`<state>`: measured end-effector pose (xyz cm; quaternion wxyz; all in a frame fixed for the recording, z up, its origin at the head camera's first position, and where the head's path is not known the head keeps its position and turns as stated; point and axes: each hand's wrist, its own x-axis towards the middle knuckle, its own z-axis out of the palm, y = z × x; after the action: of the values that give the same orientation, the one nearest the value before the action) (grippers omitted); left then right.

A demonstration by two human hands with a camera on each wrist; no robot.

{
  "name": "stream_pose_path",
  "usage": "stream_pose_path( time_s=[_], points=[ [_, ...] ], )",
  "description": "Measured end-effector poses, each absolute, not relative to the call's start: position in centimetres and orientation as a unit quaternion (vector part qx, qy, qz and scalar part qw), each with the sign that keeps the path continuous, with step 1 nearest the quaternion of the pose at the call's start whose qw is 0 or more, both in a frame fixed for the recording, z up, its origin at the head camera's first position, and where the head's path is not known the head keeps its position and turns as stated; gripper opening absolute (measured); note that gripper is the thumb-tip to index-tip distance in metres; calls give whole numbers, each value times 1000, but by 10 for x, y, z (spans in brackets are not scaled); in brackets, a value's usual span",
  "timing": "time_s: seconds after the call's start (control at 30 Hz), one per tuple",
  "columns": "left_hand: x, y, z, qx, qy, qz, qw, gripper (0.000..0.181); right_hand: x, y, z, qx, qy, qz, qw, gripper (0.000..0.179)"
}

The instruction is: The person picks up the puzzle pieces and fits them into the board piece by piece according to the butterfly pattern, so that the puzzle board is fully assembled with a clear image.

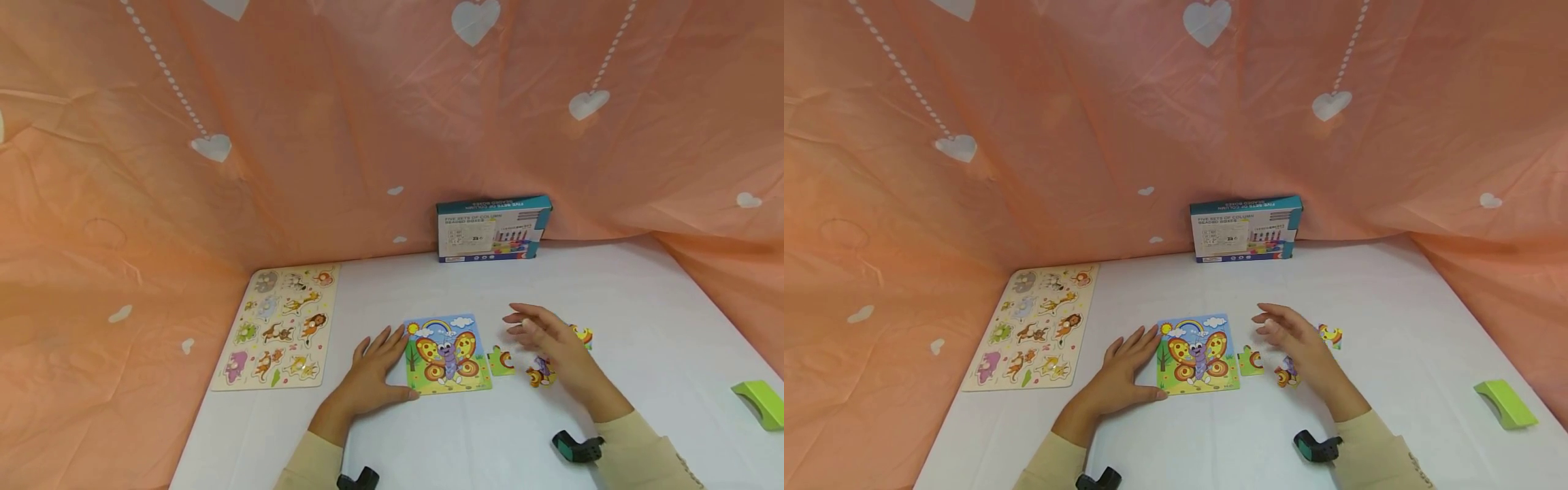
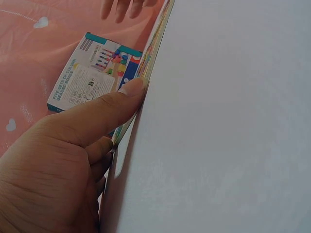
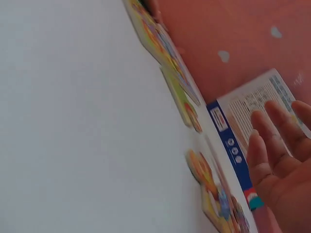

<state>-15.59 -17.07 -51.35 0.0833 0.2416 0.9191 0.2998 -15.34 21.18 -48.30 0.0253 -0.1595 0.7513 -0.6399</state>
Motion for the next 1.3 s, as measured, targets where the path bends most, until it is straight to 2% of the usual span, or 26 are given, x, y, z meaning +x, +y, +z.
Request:
stream_pose_path(
  time_s=[0.37, 0.57, 0.7, 0.77, 0.93, 1.03, 1.13, 1.3],
  points=[
    [-155, -171, -510, 241, 920, 296, 85, 108, -159, 247, -479, -125, 695, -707, -40, 49],
    [-156, -171, -510, 242, 921, 293, 83, 108, -161, 257, -485, -97, 756, -642, -84, 47],
    [-156, -170, -510, 241, 920, 298, 85, 108, -163, 263, -491, -80, 812, -570, -98, 51],
    [-156, -170, -510, 241, 919, 300, 84, 108, -165, 265, -493, -69, 838, -534, -86, 57],
    [-156, -170, -511, 241, 921, 295, 85, 108, -168, 269, -495, -54, 874, -483, 10, 81],
    [-156, -170, -512, 240, 921, 293, 85, 108, -170, 270, -496, -58, 892, -447, 45, 87],
    [-156, -170, -512, 240, 922, 292, 84, 108, -170, 270, -497, -73, 910, -406, 43, 84],
    [-156, -171, -513, 240, 923, 290, 85, 108, -168, 269, -497, -84, 921, -380, 28, 66]
  ],
)
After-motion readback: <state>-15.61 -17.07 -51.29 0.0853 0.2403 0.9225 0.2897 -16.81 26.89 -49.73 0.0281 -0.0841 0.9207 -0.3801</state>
